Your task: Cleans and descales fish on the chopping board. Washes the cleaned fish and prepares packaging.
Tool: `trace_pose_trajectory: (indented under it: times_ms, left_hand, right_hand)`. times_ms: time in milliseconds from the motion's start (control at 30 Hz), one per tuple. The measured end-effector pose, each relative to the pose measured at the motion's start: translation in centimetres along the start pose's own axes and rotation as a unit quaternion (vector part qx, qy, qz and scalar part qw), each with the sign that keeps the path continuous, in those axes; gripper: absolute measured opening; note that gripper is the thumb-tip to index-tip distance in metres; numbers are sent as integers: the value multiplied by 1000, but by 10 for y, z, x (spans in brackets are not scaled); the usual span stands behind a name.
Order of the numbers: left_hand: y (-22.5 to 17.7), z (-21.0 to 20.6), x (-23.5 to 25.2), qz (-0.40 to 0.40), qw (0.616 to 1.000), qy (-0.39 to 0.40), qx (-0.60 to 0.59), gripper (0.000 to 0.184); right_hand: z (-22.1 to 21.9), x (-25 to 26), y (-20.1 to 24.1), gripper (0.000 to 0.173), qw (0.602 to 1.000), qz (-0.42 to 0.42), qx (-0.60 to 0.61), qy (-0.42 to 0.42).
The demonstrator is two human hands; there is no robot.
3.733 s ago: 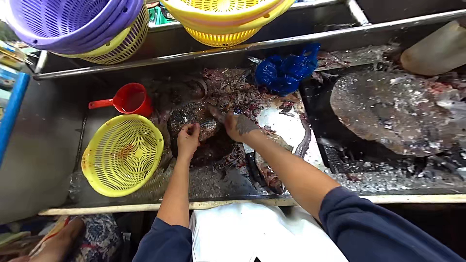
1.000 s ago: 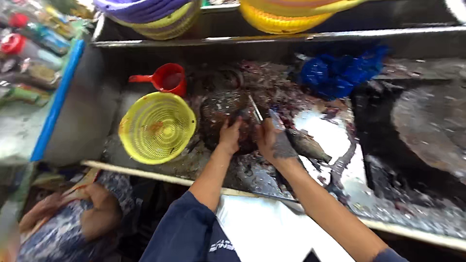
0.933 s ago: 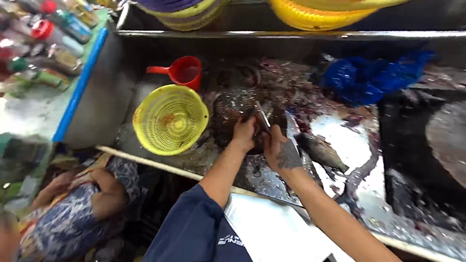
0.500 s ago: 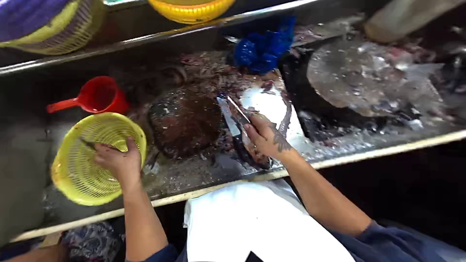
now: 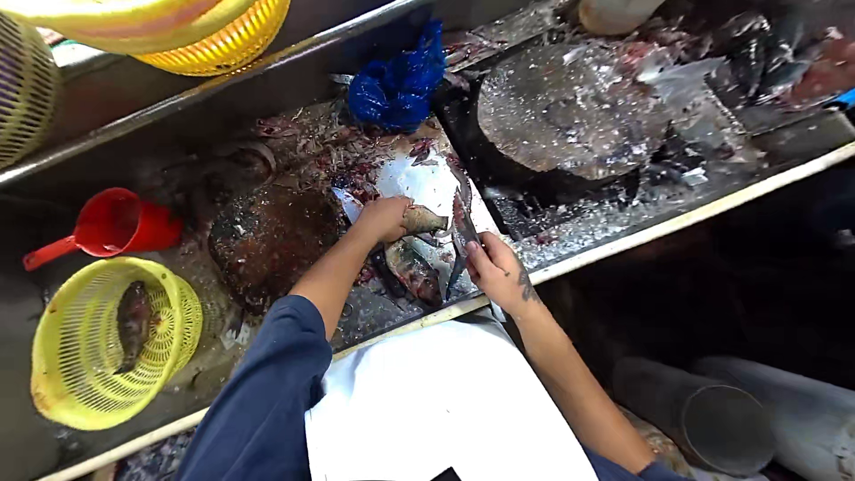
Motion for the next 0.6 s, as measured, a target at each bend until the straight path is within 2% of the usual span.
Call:
trace_pose_trajectory:
  times_ms: [100, 167, 233, 300, 367, 467, 533, 600]
  left_hand:
    - [-3, 4, -12, -4, 1000, -4, -9, 52]
    - [4, 6, -31, -4, 998, -43, -51, 45]
    - [17, 6, -62, 20, 984, -107, -144, 52]
    - [34, 2, -105, 73, 939, -189, -279, 58]
    - [57, -4, -149, 166, 868, -261, -388, 63]
    - [109, -20, -195, 290, 794, -312, -435, 60]
    - [134, -35, -211, 328, 753, -328, -468, 58]
    - [141, -45, -218, 336, 724, -345, -493, 55]
  right_hand:
    - [4, 1, -1, 35, 999, -4, 38, 5]
    - [4, 8, 4, 33, 998, 0, 48, 29]
    - [1, 20, 12, 31, 996, -8, 46, 71]
    - [-7, 34, 25, 34, 992, -10, 12, 122]
    - [-22, 53, 40, 39, 982, 25, -63, 175]
    - [-61, 82, 76, 36, 941, 116, -216, 235]
    - [-99, 98, 100, 34, 907, 165, -296, 250]
    - [-140, 113, 112, 43, 885, 189, -357, 234]
Point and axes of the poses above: each hand's wrist, its own x-axis towards the middle knuckle, its own z-axis out of the back of the hand, y = z × x, the point moved 1 cm from there along x, towards the middle knuckle, and after that the axes turned 2 degrees about z, right-handed, at the moved point
